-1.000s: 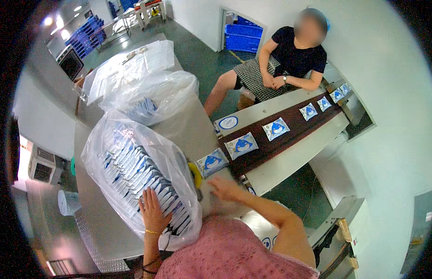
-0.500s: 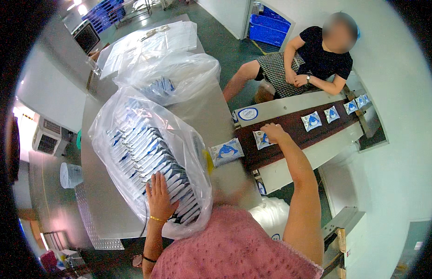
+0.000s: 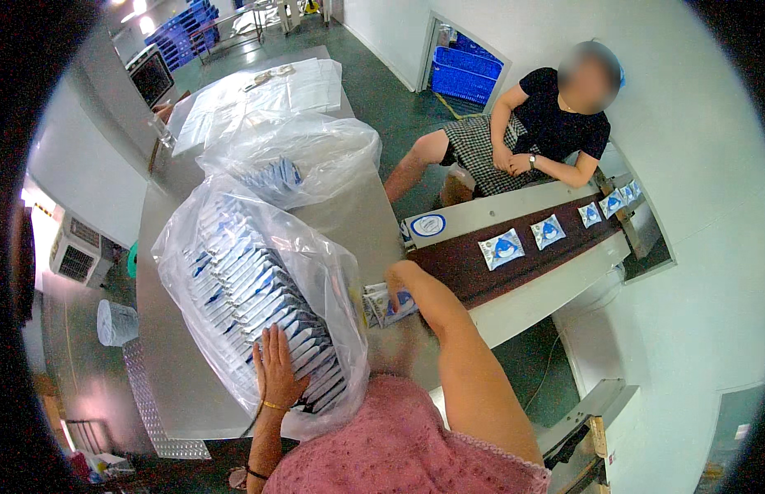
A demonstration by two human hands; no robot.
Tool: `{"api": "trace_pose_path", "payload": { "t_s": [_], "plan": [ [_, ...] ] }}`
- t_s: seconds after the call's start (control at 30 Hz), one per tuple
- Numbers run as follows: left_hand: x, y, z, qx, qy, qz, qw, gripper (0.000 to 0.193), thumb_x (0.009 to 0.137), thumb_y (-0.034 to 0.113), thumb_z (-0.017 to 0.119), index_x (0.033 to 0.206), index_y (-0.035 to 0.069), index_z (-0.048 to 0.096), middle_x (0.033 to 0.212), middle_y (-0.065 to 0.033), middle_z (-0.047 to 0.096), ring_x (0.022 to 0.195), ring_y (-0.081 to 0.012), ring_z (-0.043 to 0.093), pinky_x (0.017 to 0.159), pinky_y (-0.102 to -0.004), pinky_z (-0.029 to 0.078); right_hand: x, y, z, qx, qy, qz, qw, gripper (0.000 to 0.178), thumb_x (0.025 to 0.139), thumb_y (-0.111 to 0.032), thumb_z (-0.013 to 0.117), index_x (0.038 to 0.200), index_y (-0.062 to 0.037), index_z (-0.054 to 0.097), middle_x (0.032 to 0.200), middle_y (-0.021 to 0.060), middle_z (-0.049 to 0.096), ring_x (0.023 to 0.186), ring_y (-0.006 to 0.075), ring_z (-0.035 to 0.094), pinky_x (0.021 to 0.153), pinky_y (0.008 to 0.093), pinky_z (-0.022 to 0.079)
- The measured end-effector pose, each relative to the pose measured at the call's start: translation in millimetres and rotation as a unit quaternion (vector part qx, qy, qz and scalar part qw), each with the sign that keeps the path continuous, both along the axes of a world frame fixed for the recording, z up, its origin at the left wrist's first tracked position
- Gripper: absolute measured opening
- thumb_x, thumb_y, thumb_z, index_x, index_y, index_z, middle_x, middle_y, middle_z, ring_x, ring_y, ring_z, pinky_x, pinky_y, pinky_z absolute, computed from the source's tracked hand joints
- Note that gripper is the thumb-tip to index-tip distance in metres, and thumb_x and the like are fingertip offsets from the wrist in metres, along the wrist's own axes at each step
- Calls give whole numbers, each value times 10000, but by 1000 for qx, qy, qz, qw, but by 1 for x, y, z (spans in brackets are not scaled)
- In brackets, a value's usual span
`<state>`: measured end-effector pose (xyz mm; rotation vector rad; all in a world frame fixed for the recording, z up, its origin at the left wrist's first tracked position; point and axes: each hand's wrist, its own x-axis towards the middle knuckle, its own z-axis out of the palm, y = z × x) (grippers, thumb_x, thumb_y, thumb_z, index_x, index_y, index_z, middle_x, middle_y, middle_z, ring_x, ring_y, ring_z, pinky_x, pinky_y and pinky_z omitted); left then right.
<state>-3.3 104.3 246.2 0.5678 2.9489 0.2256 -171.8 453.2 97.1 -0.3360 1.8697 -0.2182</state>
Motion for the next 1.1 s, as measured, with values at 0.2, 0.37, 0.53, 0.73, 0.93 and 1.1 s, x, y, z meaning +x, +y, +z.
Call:
{"api": "trace_pose_path", "payload": {
  "t_s": [0.2, 0.37, 0.53, 0.73, 0.93, 1.1],
  "plan": [
    [1, -6, -3, -17, -17, 6, 1000, 1042, 635, 363, 799, 1427, -22, 243, 1515, -195, 210, 1418, -343, 164, 1129, -525, 119, 113, -18, -16, -52, 460, 172, 870, 587, 503, -414, 820, 958, -81, 660, 948, 142, 608, 967, 340, 570, 824, 411, 458],
    [9, -20, -9, 30, 49, -60, 997, 931, 650, 287, 750, 1421, 27, 298, 1493, -201, 243, 1409, -375, 174, 1130, -535, 138, 214, -16, 14, -82, 266, -289, 916, 876, 504, -338, 854, 1217, -8, 467, 1145, 196, 582, 1064, 381, 557, 935, 418, 429],
    [48, -28, -31, 45, 169, -161, 971, 175, 734, 133, 565, 894, 77, 610, 912, -56, 547, 840, -196, 515, 732, -338, 402, 220, -13, 156, -432, 78, -595, 673, 915, 537, -185, 858, 1309, -18, 395, 1215, 134, 548, 1135, 260, 531, 962, 428, 424],
    [72, -15, -123, 257, 38, -17, 966, 276, 752, 138, 582, 1017, 66, 602, 1018, -116, 575, 958, -274, 557, 855, -413, 421, 179, -132, 214, -584, -41, -483, 651, 817, 588, -276, 830, 1258, -20, 438, 1189, 144, 559, 1106, 252, 549, 925, 413, 436],
    [96, -51, -14, 200, -74, -159, 964, 474, 909, 319, 514, 1287, 34, 494, 1289, -207, 497, 1233, -312, 466, 992, -453, 395, 172, -185, 145, -487, 194, -176, 833, 738, 639, -366, 802, 1208, -22, 482, 1163, 154, 571, 1077, 245, 568, 888, 399, 449],
    [104, -46, 40, 87, -331, -216, 914, 460, 946, 340, 446, 1270, 17, 494, 1022, -211, 637, 987, -358, 602, 926, -454, 424, 197, -200, 123, -231, 426, 202, 851, 866, 508, -255, 787, 1262, -5, 441, 1158, 176, 511, 1066, 320, 481, 946, 406, 368]
  ]
}}
